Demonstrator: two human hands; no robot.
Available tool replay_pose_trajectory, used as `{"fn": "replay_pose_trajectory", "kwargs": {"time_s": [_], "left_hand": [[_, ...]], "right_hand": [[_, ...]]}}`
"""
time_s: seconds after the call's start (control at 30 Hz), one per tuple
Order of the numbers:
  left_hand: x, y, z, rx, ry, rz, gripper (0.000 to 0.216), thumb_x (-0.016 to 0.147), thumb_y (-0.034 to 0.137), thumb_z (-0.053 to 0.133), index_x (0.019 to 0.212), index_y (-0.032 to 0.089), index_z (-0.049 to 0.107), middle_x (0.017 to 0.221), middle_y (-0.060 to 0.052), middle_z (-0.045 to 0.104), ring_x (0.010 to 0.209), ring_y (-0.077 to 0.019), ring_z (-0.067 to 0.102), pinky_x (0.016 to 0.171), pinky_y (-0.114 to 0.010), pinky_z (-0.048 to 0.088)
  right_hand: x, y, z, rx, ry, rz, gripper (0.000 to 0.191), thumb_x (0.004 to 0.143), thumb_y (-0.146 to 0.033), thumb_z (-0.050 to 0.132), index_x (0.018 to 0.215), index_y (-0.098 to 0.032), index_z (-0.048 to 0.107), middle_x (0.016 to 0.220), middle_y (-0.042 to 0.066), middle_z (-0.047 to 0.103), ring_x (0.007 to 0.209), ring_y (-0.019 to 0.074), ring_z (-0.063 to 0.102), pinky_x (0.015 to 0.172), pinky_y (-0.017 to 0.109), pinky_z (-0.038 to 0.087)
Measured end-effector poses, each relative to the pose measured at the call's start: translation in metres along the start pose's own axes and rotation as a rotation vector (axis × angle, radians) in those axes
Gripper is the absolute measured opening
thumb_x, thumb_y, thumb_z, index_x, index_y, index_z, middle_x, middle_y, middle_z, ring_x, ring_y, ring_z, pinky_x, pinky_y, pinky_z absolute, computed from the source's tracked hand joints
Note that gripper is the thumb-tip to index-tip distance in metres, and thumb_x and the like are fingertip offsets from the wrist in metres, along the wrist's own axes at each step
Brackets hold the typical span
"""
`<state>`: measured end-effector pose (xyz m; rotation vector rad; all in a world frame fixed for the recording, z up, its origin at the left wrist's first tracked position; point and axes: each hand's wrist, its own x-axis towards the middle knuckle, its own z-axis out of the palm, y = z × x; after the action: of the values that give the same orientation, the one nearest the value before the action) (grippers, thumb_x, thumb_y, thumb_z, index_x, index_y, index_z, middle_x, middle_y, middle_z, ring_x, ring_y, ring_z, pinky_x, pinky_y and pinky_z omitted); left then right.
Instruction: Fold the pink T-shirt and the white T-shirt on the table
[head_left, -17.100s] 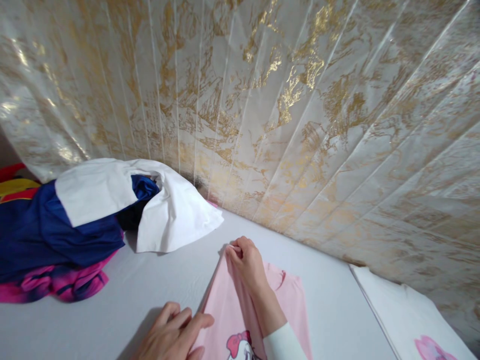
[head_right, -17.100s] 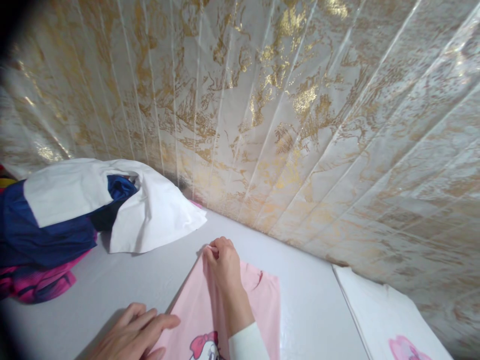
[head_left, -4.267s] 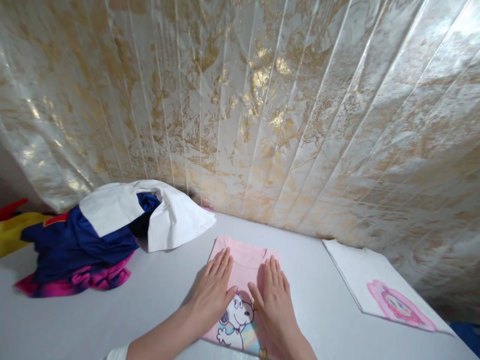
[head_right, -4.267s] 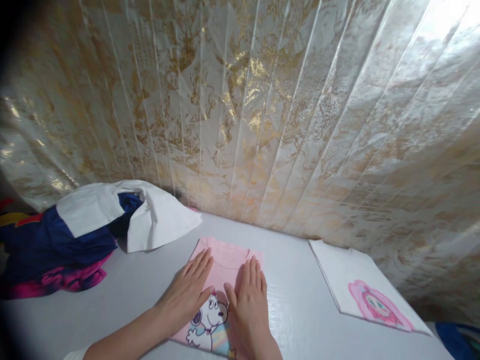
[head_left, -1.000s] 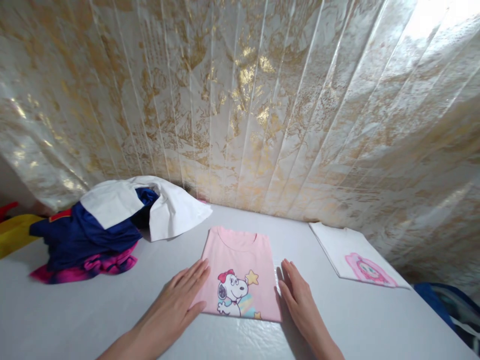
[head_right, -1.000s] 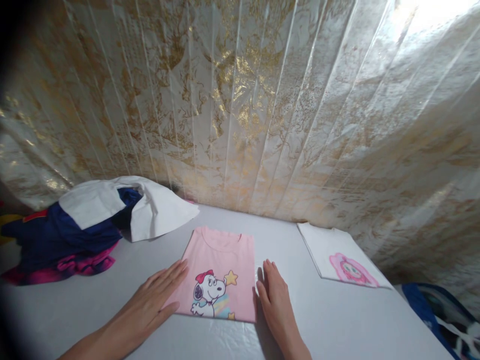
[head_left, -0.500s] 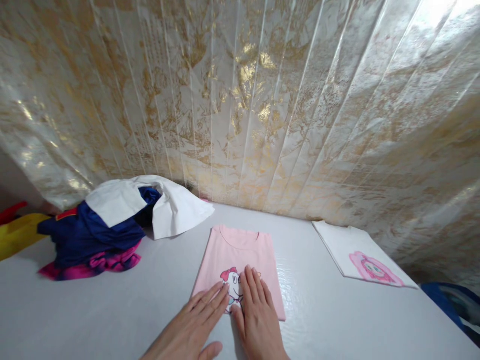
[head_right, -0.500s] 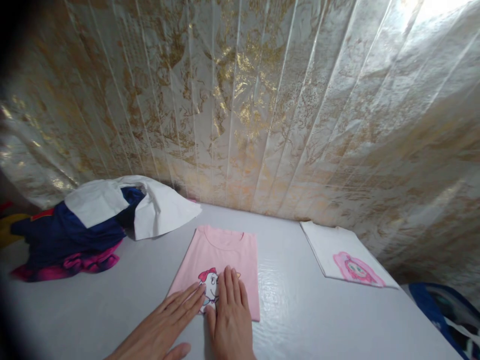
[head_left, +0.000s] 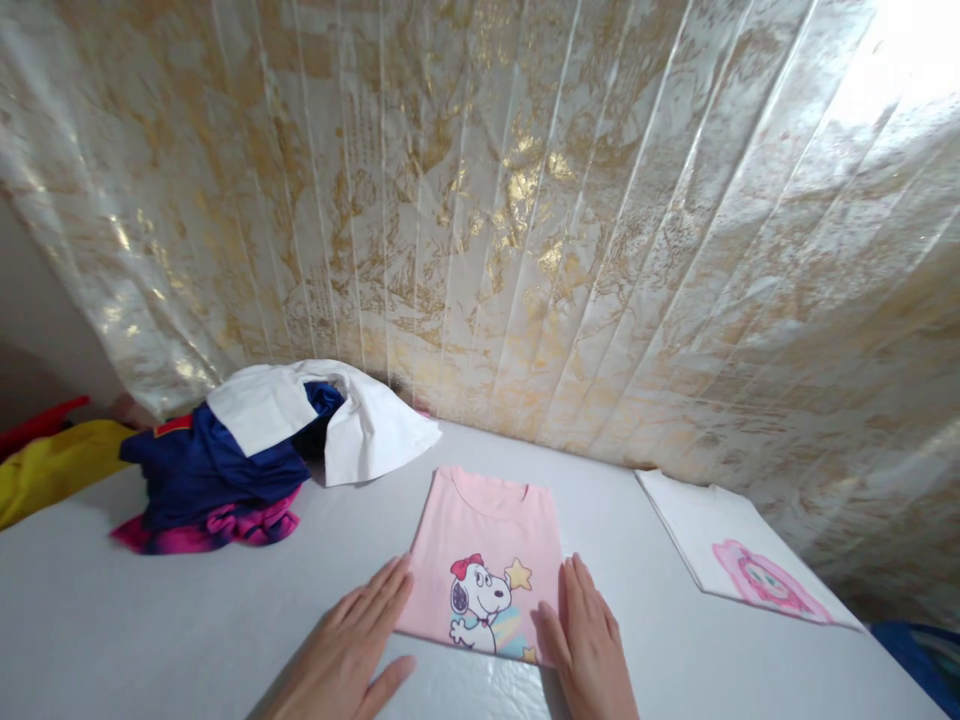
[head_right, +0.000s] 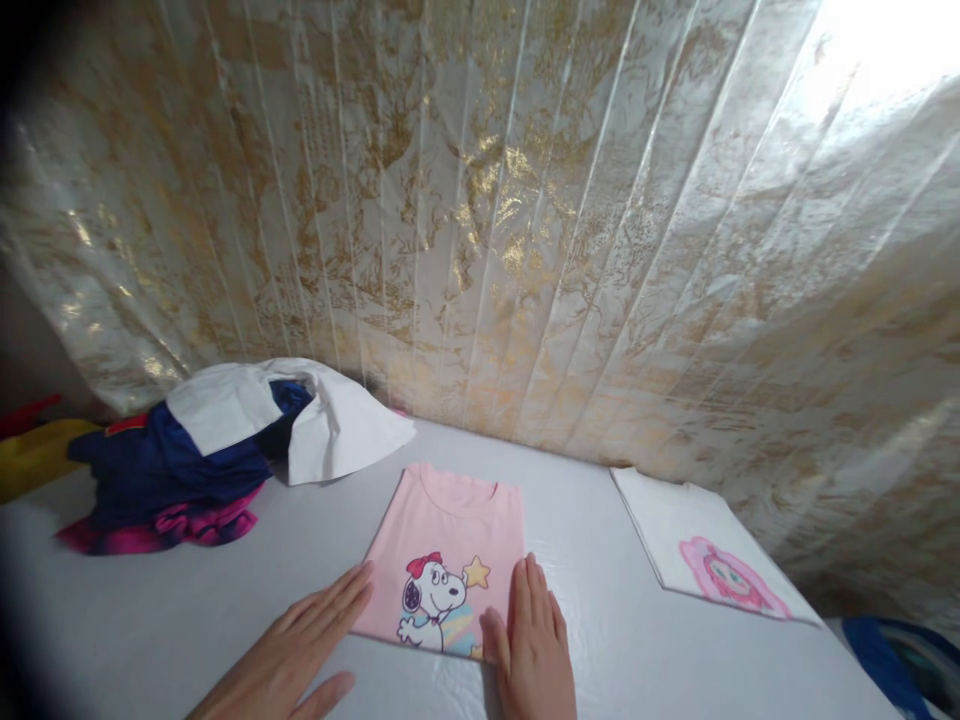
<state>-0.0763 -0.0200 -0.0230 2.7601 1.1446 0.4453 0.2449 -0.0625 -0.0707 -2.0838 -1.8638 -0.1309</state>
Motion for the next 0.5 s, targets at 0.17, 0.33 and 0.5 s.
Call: {"fn": "replay_pose_trajectory", "kwargs": {"time_s": [0.17, 0.33, 0.5], "left_hand": [[0.047, -0.006, -0.004, 0.087, 0.063, -0.344, 0.039, 0.087, 0.032, 0.053, 0.119, 0.012, 0.061, 0.145, -0.019, 0.044, 0.134, -0.0333, 0.04, 0.105, -0.045, 0.039], [0.1, 0.005, -0.018, 0.036, -0.007, -0.446, 0.011, 0.081, 0.02, 0.056, 0.09, 0.015, 0.058, 0.117, -0.016, 0.06, 0.115, -0.0288, 0.054, 0.097, -0.039, 0.04], [0.097, 0.002, -0.008, -0.294, 0.042, -0.506, 0.006, 0.083, 0.023, 0.047, 0.083, 0.023, 0.041, 0.085, -0.002, 0.061, 0.083, -0.0208, 0.063, 0.077, -0.03, 0.046]], "right_hand": [[0.029, -0.001, -0.001, 0.051, 0.048, 0.172, 0.063, 0.087, -0.05, 0.042, 0.129, -0.005, 0.05, 0.146, 0.022, 0.041, 0.138, 0.0344, 0.034, 0.109, 0.049, 0.031], [0.06, -0.02, -0.018, 0.244, 0.101, 0.227, 0.033, 0.076, -0.03, 0.049, 0.103, -0.012, 0.056, 0.126, 0.021, 0.057, 0.118, 0.0339, 0.051, 0.097, 0.042, 0.04], [0.075, -0.034, -0.036, 0.559, -0.025, 0.375, 0.036, 0.068, -0.014, 0.044, 0.104, -0.019, 0.045, 0.078, 0.004, 0.063, 0.068, 0.0213, 0.06, 0.061, 0.029, 0.042]]}}
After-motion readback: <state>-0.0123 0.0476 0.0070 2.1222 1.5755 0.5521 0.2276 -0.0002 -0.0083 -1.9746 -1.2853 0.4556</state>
